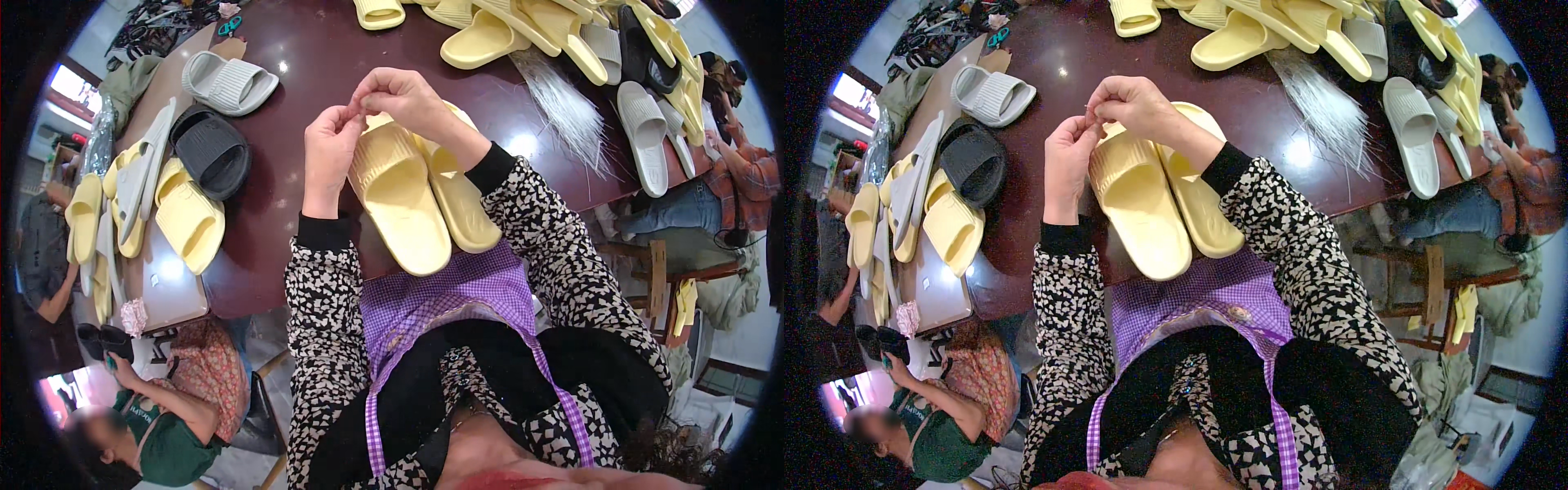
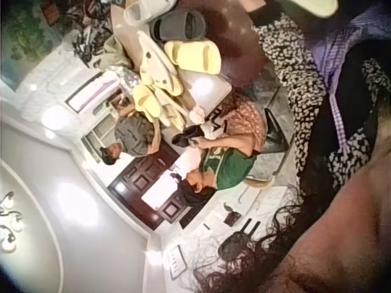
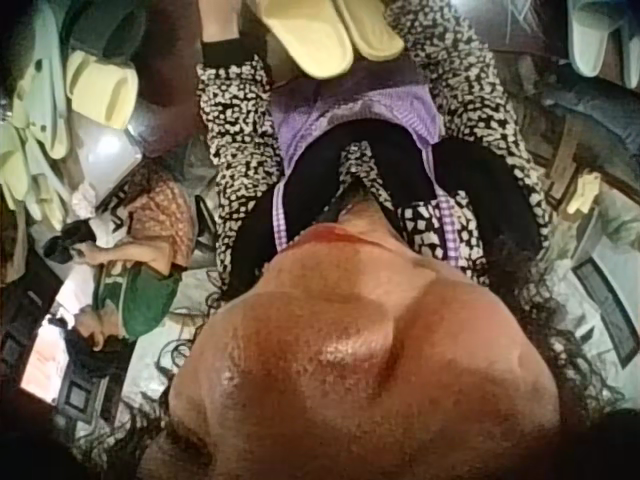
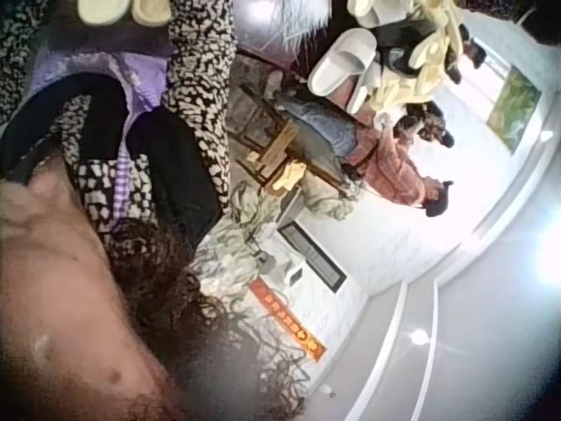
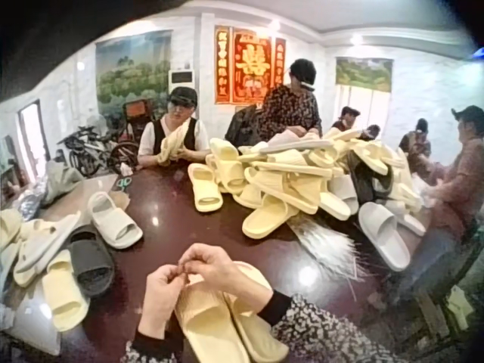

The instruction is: The person pairs slippers by threading plastic fasteners through each pair of slippers by hand to tie them together and placing the fastened slippers on the table.

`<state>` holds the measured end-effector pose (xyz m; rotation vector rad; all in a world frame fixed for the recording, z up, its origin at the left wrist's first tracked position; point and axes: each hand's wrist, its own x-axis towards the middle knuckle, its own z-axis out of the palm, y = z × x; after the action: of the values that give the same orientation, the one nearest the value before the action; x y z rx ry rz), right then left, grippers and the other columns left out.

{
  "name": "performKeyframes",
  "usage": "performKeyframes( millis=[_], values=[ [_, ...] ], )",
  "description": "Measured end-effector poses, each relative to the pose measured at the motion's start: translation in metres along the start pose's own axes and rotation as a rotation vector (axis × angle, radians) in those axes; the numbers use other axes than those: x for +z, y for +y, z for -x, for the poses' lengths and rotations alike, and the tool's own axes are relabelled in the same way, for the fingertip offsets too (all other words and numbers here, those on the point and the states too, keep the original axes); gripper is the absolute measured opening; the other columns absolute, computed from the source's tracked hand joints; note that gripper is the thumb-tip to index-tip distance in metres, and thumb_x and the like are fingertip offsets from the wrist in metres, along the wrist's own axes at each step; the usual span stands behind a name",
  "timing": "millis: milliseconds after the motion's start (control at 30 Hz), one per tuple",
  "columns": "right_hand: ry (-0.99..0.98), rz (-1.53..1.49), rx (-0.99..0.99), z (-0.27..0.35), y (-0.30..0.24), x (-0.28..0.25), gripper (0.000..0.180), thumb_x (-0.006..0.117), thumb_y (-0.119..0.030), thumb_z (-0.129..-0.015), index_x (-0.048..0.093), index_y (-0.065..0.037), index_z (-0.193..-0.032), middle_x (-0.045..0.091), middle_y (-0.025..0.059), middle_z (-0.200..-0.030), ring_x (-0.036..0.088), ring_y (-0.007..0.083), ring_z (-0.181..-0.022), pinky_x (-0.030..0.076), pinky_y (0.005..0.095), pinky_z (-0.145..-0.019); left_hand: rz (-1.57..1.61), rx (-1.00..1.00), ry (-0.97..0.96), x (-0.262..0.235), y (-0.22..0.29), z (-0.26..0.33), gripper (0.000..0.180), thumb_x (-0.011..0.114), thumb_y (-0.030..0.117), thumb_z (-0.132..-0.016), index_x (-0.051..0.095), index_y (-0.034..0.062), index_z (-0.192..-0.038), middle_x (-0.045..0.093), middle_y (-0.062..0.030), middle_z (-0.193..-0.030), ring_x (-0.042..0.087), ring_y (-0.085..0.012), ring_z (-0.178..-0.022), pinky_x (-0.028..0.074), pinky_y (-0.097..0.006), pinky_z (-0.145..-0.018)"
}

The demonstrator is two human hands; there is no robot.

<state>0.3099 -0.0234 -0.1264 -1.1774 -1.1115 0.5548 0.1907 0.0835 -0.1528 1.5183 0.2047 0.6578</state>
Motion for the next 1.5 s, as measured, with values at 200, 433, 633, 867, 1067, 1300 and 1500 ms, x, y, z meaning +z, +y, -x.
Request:
performKeyframes(
  millis=[200,433,633,867,1067,1300,1500],
  values=[
    [0.177,0.208,0.018,0.011,-0.009,-0.003,0.009,0.059,0.001,-0.085,0.065,0.002,-0.093,0.066,0.0046,-0.086,0.063,0.0112,-0.081,0.051,0.0235,-0.073,0.171,-0.112,0.025,0.001,0.006,0.003,0.008,0.060,0.007,-0.089,0.062,0.0004,-0.093,0.061,0.0022,-0.076,0.048,0.0003,-0.057,0.037,-0.014,-0.050],
    [0.239,0.470,-0.069,0.025,-0.017,-0.002,0.009,0.063,-0.001,-0.082,0.067,0.002,-0.090,0.067,0.0055,-0.082,0.063,0.0113,-0.077,0.051,0.0243,-0.070,0.234,-0.158,0.016,0.008,0.016,0.003,0.007,0.060,0.008,-0.089,0.062,0.0018,-0.092,0.058,0.0029,-0.072,0.045,0.0009,-0.055,0.035,-0.014,-0.048],
    [0.233,0.526,-0.114,0.027,-0.019,-0.001,0.009,0.063,-0.001,-0.080,0.067,0.002,-0.088,0.067,0.0079,-0.080,0.063,0.0133,-0.074,0.050,0.0256,-0.068,0.251,-0.167,0.017,0.010,0.018,0.004,0.008,0.060,0.009,-0.090,0.062,0.0018,-0.093,0.058,0.0028,-0.071,0.044,0.0005,-0.053,0.035,-0.014,-0.048],
    [0.248,0.536,-0.129,0.029,-0.017,-0.002,0.008,0.063,-0.001,-0.080,0.067,0.001,-0.087,0.067,0.0086,-0.079,0.064,0.0144,-0.074,0.050,0.0259,-0.067,0.277,-0.181,0.013,0.009,0.017,0.003,0.007,0.060,0.008,-0.089,0.062,0.0017,-0.093,0.058,0.0023,-0.070,0.044,0.0002,-0.053,0.035,-0.014,-0.047],
    [0.258,0.538,-0.104,0.029,-0.016,-0.001,0.007,0.063,-0.001,-0.080,0.067,0.001,-0.086,0.067,0.0085,-0.081,0.064,0.0142,-0.075,0.050,0.0262,-0.067,0.268,-0.189,0.021,0.010,0.016,0.004,0.006,0.060,0.007,-0.089,0.062,0.0018,-0.092,0.058,0.0024,-0.070,0.044,0.0001,-0.052,0.034,-0.014,-0.046],
    [0.258,0.493,-0.121,0.031,-0.016,0.002,0.010,0.062,-0.001,-0.082,0.066,0.000,-0.091,0.066,0.0061,-0.081,0.062,0.0121,-0.077,0.050,0.0249,-0.069,0.266,-0.204,0.020,0.009,0.015,0.005,0.005,0.060,0.006,-0.088,0.063,0.0027,-0.089,0.058,0.0029,-0.070,0.044,0.0002,-0.053,0.033,-0.014,-0.046],
    [0.258,0.360,-0.100,0.032,-0.013,0.001,0.016,0.061,0.000,-0.083,0.060,-0.001,-0.098,0.064,0.0034,-0.082,0.059,0.0093,-0.078,0.049,0.0236,-0.071,0.296,-0.235,-0.008,0.007,0.015,0.006,0.003,0.061,0.005,-0.086,0.063,0.0030,-0.088,0.058,0.0039,-0.071,0.044,0.0001,-0.053,0.034,-0.015,-0.047]
  ],
)
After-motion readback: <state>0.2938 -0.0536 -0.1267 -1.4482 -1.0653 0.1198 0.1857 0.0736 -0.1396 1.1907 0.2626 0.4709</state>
